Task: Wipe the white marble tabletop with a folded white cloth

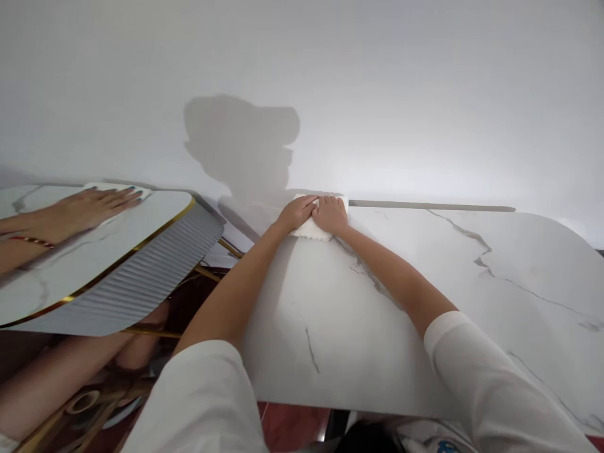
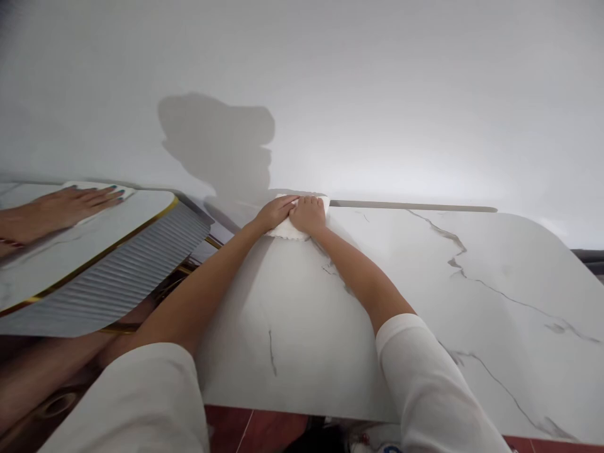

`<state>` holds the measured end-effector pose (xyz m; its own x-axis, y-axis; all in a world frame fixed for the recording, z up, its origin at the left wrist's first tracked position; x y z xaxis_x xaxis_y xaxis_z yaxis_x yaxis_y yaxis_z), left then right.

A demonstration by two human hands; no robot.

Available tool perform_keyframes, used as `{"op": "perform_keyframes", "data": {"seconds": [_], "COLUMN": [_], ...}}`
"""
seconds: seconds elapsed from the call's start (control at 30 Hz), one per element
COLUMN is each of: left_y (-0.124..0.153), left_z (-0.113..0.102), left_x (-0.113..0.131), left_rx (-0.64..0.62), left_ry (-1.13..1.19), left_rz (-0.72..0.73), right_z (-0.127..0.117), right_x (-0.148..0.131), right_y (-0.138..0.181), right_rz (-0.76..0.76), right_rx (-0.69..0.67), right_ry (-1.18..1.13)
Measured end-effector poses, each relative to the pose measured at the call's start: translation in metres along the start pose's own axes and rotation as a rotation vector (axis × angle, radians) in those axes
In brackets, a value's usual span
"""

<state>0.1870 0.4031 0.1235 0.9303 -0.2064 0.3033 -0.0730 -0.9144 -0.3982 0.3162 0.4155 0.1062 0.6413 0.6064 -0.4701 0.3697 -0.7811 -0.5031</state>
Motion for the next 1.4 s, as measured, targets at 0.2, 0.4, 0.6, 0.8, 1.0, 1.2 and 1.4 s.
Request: {"op": "perform_keyframes", "data": {"seconds": [0.2,0.4,0.6,0.8,1.0,1.2,1.4], "left_y": [0.050,0.133,0.212,0.263,0.271,0.226,0.148], "left_z": [-0.018,-0.048,-0.078,-0.087,-0.063,-0.036,-0.010], "left_x": [0.015,0.044,0.078,0.106,0.153,0.168,0.140], "left_rx": [-0.021,-0.053,-0.058,-0.033,0.011,-0.017,0.039], "left_ry": [-0.084,-0.158,-0.181,-0.249,-0.278,-0.246,-0.131], "left_rz": [0.028,0.028,0.042,0.071,0.125,0.028,-0.073], "right_z": [-0.019,-0.058,-0.096,-0.122,-0.146,-0.140,-0.106], "right_x": [-0.032,-0.078,-0.116,-0.122,-0.089,-0.052,-0.010], "right_y": [0.051,0.124,0.191,0.235,0.262,0.232,0.150], "right_rz": [-0.011,-0.037,-0.072,-0.149,-0.213,-0.143,-0.060], "right_rx": [0.007,-0.080,-0.177,-0.146,-0.166,-0.260,-0.405], "right_ry": [0.023,0.008,-0.043,-0.106,-0.116,-0.124,-0.147]}}
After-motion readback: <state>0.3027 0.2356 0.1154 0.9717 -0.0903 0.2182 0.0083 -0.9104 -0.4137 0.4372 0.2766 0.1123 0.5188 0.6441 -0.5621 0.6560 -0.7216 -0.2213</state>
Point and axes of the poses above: each hand's wrist, its own y-axis away from the middle knuckle, its own z-axis out of the palm, x = y × z, the point moved 2 cm from there along -y, towards the middle knuckle, and after that the axes turned 13 degrees about x, right-handed, at the moved point
